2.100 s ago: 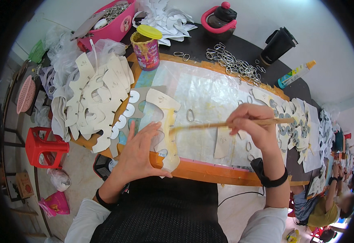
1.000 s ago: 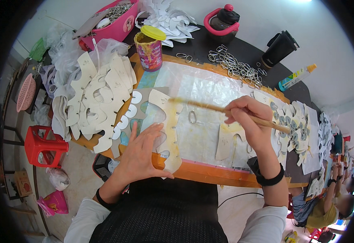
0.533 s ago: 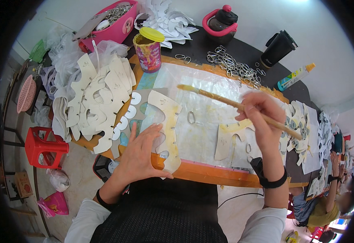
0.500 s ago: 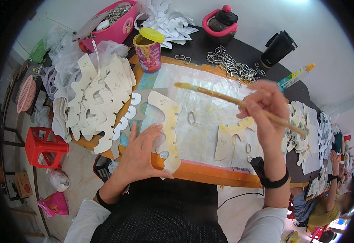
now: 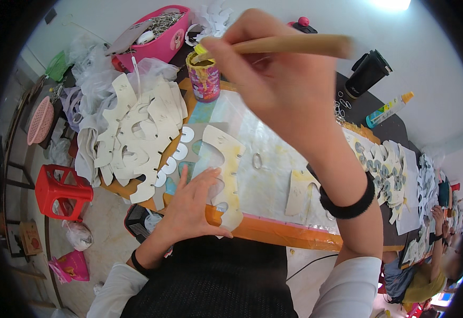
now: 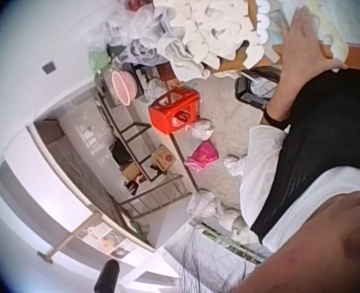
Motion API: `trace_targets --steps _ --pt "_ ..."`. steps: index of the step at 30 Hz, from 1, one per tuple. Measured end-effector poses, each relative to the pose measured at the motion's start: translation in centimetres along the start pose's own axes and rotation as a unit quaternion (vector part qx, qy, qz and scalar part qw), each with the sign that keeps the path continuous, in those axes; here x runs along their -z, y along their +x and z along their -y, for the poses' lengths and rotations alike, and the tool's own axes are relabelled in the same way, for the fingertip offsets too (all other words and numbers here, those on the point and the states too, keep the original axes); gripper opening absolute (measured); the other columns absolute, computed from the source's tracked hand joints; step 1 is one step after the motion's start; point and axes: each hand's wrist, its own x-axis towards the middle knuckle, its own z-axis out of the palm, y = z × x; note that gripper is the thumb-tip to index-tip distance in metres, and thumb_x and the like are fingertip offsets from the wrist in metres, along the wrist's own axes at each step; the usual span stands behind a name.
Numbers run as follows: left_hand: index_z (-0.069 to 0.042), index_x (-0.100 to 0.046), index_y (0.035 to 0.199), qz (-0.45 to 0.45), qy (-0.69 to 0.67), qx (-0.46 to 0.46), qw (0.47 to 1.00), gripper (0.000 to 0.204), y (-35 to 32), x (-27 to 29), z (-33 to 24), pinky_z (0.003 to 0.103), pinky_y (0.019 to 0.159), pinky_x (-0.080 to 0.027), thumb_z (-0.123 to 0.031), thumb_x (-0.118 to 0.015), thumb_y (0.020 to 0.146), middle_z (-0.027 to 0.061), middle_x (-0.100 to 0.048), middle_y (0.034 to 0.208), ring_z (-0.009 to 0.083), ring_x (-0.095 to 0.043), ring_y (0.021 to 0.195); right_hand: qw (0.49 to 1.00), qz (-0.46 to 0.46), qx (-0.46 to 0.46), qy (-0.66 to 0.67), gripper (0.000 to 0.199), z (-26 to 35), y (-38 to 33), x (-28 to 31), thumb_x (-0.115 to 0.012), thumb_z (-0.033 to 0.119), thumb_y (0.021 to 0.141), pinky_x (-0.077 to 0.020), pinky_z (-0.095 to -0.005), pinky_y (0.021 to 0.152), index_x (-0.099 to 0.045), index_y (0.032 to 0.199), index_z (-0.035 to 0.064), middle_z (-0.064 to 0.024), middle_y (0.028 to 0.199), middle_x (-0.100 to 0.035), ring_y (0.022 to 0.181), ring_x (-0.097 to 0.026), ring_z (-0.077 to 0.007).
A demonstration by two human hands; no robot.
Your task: The person is applying adhesive to shoe components using a brush.
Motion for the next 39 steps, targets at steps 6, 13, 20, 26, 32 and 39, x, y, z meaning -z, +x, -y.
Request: trace_targets --steps 6,13,20,26,32,39 --pt "0.0 -0.036 0.125 -0.003 0.001 -0.004 1.0 0.105 0.0 -0.1 0.0 0.061 0.11 -0.011 -0.058 -0.083 0.051 0.0202 -0.044 0.135 0.0336 -0.04 0.13 0.994 0.031 0.074 -0.076 0.018 -1.6 0.7 -3.8 -0.07 0.016 0.079 -0.0434 -0.0343 0.049 -0.058 0.07 0.0057 -0.008 0.062 -0.058 0.055 -0.057 -0.027" --pt "0.0 -0.038 0.123 -0.003 -0.005 -0.004 1.0 0.103 0.1 0.1 -0.2 0.061 0.11 -0.012 -0.057 -0.083 0.051 0.0203 -0.044 0.135 0.0339 -0.041 0.129 0.998 -0.051 -0.021 0.02 0.019 -2.6 0.6 -2.1 -0.068 0.016 0.083 -0.0428 -0.0266 0.046 -0.06 0.074 0.0021 -0.0034 0.06 -0.06 0.051 -0.057 -0.0138" --pt "0.007 -0.037 0.126 0.016 -0.001 -0.007 1.0 0.105 0.0 0.3 -0.2 0.058 0.111 -0.012 -0.057 -0.08 0.056 0.023 -0.041 0.136 0.0343 -0.037 0.132 0.952 -0.06 -0.257 0.155 0.024 -1.3 -2.4 4.1 -0.064 0.016 0.088 -0.0455 -0.019 0.042 -0.059 0.074 -0.0026 -0.0059 0.061 -0.056 0.05 -0.054 -0.0071" --pt "0.0 -0.039 0.123 -0.011 0.001 -0.013 1.0 0.102 -0.1 -0.2 -0.2 0.061 0.11 -0.012 -0.059 -0.082 0.052 0.0199 -0.044 0.136 0.034 -0.04 0.129 0.886 -0.078 -0.288 0.356 0.018 -2.4 -9.2 10.8 -0.052 0.011 0.091 -0.0489 -0.0192 0.043 -0.056 0.097 -0.0049 -0.0094 0.069 -0.056 0.049 -0.05 -0.0079" --pt "0.0 -0.039 0.123 0.002 0.01 -0.009 1.0 0.103 -0.1 0.1 -0.1 0.061 0.11 -0.011 -0.06 -0.082 0.051 0.02 -0.044 0.136 0.0343 -0.04 0.129 0.88 -0.095 -0.38 0.269 0.016 -1.6 -13.6 11.3 -0.051 0.004 0.088 -0.0542 -0.0201 0.049 -0.056 0.1 -0.0053 -0.0097 0.074 -0.059 0.061 -0.059 -0.0103" --pt "-0.001 -0.038 0.124 -0.006 0.01 -0.012 1.0 0.104 0.0 0.2 0.0 0.061 0.11 -0.012 -0.06 -0.083 0.05 0.0201 -0.044 0.135 0.0338 -0.04 0.13 0.885 0.017 -0.414 0.21 0.012 -0.9 -14.9 9.5 -0.06 -0.001 0.083 -0.0562 -0.0229 0.071 -0.065 0.093 -0.0059 -0.0103 0.086 -0.065 0.076 -0.066 -0.013"
